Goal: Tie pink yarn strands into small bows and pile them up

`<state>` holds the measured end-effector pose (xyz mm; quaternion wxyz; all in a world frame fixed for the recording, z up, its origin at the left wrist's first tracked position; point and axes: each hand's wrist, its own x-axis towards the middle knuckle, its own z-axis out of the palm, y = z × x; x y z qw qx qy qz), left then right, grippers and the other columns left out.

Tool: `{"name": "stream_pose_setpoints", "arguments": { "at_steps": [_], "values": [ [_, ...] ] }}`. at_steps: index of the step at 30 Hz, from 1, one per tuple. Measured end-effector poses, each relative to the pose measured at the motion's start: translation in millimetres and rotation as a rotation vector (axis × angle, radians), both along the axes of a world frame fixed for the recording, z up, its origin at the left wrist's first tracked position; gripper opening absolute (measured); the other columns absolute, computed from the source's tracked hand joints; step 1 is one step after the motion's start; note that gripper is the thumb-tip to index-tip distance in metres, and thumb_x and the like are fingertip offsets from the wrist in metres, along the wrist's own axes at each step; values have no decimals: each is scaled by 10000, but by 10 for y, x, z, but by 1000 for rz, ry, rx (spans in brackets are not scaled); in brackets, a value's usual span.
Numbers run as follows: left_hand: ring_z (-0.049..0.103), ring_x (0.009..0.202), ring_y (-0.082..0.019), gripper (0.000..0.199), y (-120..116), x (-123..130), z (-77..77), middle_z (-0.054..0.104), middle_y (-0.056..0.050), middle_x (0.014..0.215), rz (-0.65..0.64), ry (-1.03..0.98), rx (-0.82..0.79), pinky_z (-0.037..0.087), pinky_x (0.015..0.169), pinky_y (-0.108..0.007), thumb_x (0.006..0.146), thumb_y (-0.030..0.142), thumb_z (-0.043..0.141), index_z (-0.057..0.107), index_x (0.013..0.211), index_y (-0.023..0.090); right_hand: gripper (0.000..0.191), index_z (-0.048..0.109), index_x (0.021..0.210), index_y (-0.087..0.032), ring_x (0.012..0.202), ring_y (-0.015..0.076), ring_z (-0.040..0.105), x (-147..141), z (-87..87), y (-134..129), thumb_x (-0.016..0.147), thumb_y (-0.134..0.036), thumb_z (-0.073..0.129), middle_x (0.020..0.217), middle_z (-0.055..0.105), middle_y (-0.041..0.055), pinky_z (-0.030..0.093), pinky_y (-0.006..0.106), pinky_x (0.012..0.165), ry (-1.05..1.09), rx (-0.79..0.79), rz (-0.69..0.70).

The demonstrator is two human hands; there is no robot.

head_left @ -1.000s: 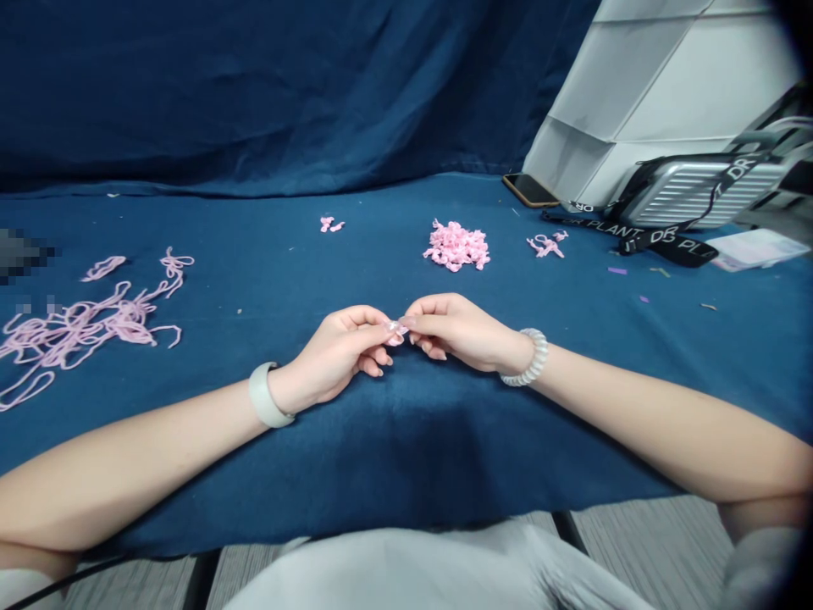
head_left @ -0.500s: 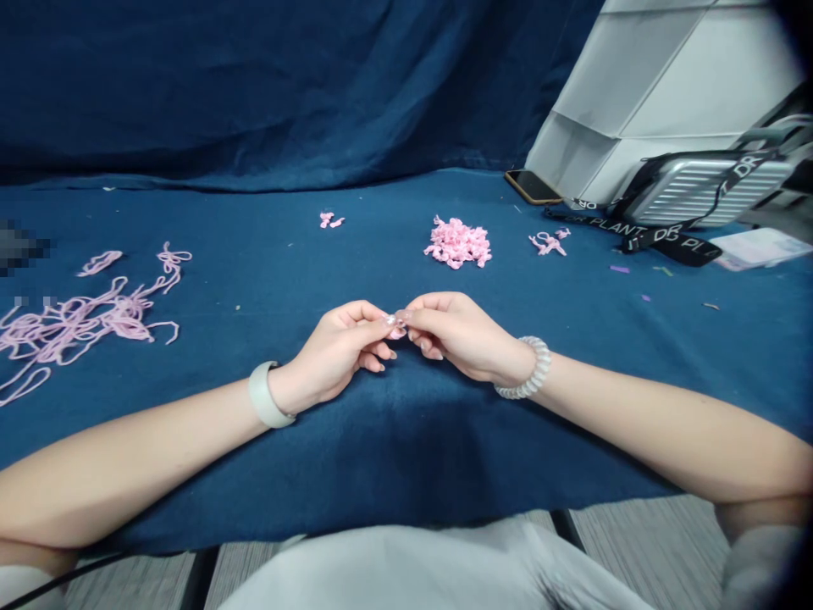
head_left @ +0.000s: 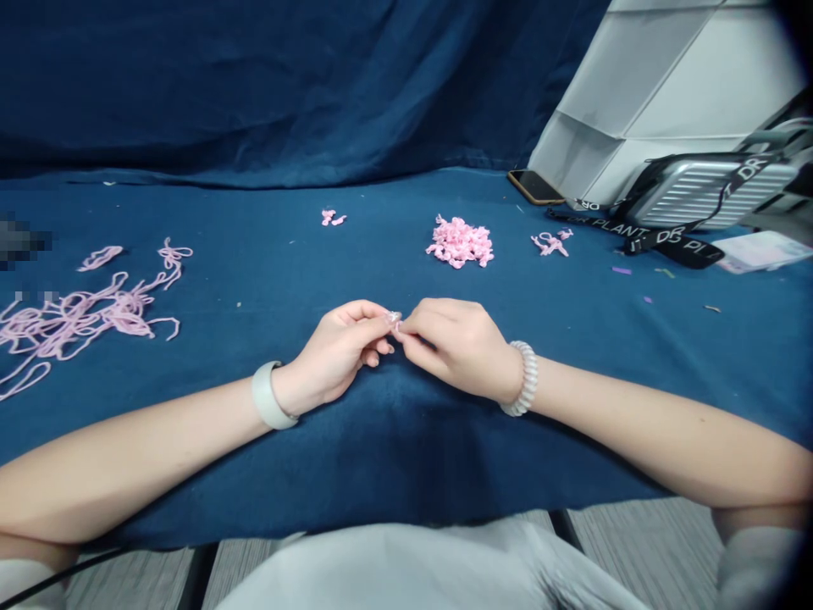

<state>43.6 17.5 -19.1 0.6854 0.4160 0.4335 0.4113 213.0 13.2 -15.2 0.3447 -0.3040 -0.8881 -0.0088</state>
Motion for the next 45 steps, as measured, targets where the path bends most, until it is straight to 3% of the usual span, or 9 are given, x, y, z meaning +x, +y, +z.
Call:
{"name": "stream_pose_setpoints", "arguments": {
  "at_steps": [6,11,14,16,19,22,24,32,45],
  "values": [
    [425,437,-24,158,-10,7,-12,544,39,531,30,32,37,300,385,-127,689,217,715,582,656,136,320,646,749,-184,580,139,474,43,25,-10,921,-212,378,674,633,56,287,309,511,-333,125,-21],
    [384,411,-22,141,-11,-4,-16,494,52,485,40,64,9,257,385,-138,693,222,699,586,662,144,292,644,743,-205,584,138,471,104,41,-30,912,-243,409,705,648,51,259,323,497,-339,48,70],
    [368,401,-22,146,-8,-8,-26,486,55,474,35,73,22,241,383,-143,694,232,698,584,660,147,250,650,743,-203,638,146,530,137,78,-35,889,-285,464,742,666,55,338,308,543,-207,7,82],
    [366,402,-23,158,-11,-10,-32,498,53,482,22,77,39,236,381,-147,692,242,704,583,658,146,196,648,771,-188,683,148,560,141,120,-24,868,-267,497,760,664,57,403,292,607,-25,-98,51],
    [373,411,-22,163,-22,-14,-38,529,47,511,4,75,67,243,385,-150,700,246,705,585,658,144,140,636,773,-162,639,119,556,124,177,21,835,-253,548,729,643,37,431,250,599,180,-400,-4],
    [378,410,-21,162,-30,-16,-41,555,42,529,-5,82,95,257,391,-157,703,240,707,587,653,143,157,636,776,-147,613,104,555,109,200,76,804,-295,593,712,643,23,432,226,582,226,-670,-7],
    [381,407,-23,163,-30,-15,-39,561,41,528,-5,94,103,263,391,-160,697,237,711,587,649,143,165,637,777,-142,620,105,562,109,202,102,789,-304,609,710,648,22,435,226,595,226,-739,-5],
    [394,401,-28,174,-27,-5,-31,539,41,492,-5,124,99,268,380,-154,686,241,724,588,642,142,155,646,748,-140,640,120,588,141,209,135,764,-293,625,715,664,31,444,234,610,205,-820,45],
    [420,395,-33,190,-22,-13,-26,558,31,497,-41,119,82,288,367,-146,673,250,739,589,649,136,170,682,752,-149,564,92,552,163,258,162,764,-312,635,651,649,2,400,217,576,37,-677,19]
  ]
}}
